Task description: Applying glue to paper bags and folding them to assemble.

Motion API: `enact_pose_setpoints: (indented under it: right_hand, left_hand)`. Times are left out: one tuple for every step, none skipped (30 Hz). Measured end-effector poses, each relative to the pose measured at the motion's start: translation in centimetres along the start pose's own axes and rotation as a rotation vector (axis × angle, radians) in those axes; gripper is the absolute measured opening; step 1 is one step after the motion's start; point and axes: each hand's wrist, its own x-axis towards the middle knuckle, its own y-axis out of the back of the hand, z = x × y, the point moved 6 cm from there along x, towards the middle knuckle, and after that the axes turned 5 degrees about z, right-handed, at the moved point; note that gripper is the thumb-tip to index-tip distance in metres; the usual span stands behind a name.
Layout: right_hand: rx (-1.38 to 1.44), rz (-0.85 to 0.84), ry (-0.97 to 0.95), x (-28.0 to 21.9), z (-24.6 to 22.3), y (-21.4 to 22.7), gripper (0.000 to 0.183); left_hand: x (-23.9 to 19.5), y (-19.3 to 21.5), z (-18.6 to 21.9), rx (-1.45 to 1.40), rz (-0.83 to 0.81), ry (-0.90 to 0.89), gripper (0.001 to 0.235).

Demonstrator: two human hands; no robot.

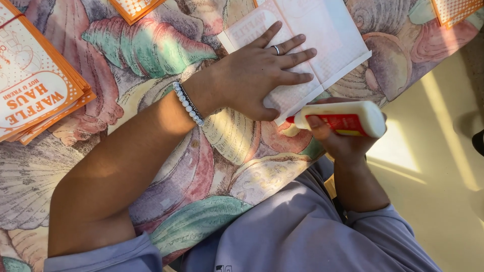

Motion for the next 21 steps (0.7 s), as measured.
enact_pose_setpoints:
  right_hand:
    - [-0.036,-0.03,-0.035,-0.4,0.1,-0.2,0.026]
    - [-0.037,-0.029,-0.036,-0.4,0.0,-0.6,0.026]
    - [-0.027,-0.014,0.053,-0.5,-0.6,-1.0,0.028]
    - [-0.016,0.002,0.142,-0.6,-1.3,-1.3,0.031]
    - [-0.017,-0.001,0.142,-0.6,-0.9,-1.1,0.031]
    - [-0.037,0.024,0.093,-0.5,-0.3,-0.8,0.029]
    - [-0.057,0.049,0.045,-0.5,0.3,-0.4,0.027]
    - [-0.058,0.047,0.045,-0.1,1.0,-0.2,0.027]
    - [-0.024,0.125,0.068,0.4,1.6,0.5,0.046]
    - [0.012,0.204,0.091,0.9,2.2,1.1,0.067]
    - [0.011,0.204,0.094,1.2,2.5,1.3,0.067]
    - [-0.024,0.286,0.014,1.5,3.4,2.0,0.054]
    - [-0.058,0.367,-0.065,1.7,4.2,2.5,0.044]
    - [-0.055,0.366,-0.062,1.2,3.3,2.2,0.044]
    - [0.009,0.274,-0.049,0.8,2.3,1.3,0.058]
    - [0.074,0.183,-0.035,0.4,1.3,0.5,0.076]
    - [0.072,0.182,-0.038,-0.3,0.6,0.0,0.076]
    - [-0.046,0.148,-0.063,-0.9,0.0,-0.6,0.05]
    - [-0.165,0.116,-0.088,-1.5,-0.6,-1.2,0.028]
    - [-0.168,0.117,-0.091,-1.5,-0.1,-0.9,0.028]
    - [-0.176,0.136,-0.051,-1.5,0.1,-0.7,0.028]
  left_hand:
    - [0.1,0.0,-0.1,0.006,0.007,-0.005,0.093]
    - [0.1,-0.1,-0.1,0.004,0.006,-0.006,0.093]
    - [0.1,-0.2,-0.2,-0.002,0.02,-0.007,0.093]
    - [0.0,-0.2,-0.2,-0.009,0.034,-0.008,0.093]
    - [0.0,-0.2,-0.2,-0.011,0.035,-0.006,0.093]
    - [0.0,-0.1,-0.2,-0.009,0.032,-0.009,0.094]
    - [0.0,-0.1,-0.2,-0.006,0.03,-0.012,0.094]
    - [-0.1,-0.2,-0.1,-0.008,0.032,-0.011,0.094]
    - [-0.1,-0.2,-0.1,-0.003,0.038,-0.011,0.094]
    - [0.0,-0.1,-0.1,0.002,0.043,-0.011,0.094]
    - [0.0,-0.1,-0.1,0.005,0.046,-0.012,0.094]
    - [-0.1,-0.2,-0.2,-0.007,0.047,-0.01,0.094]
    - [-0.1,-0.2,-0.3,-0.018,0.048,-0.005,0.094]
    - [-0.1,-0.1,-0.3,-0.015,0.05,-0.004,0.094]
    - [0.0,-0.1,-0.2,-0.01,0.044,-0.005,0.094]
    - [0.0,-0.2,-0.2,-0.006,0.039,-0.006,0.094]
    - [0.0,-0.2,-0.2,-0.01,0.038,-0.006,0.094]
    - [0.0,-0.2,-0.2,-0.002,0.038,-0.005,0.095]
    - [0.1,-0.3,-0.2,0.007,0.039,-0.006,0.095]
    - [0.1,-0.2,-0.1,0.004,0.038,-0.008,0.095]
    - [0.1,-0.1,-0.1,-0.002,0.036,-0.007,0.094]
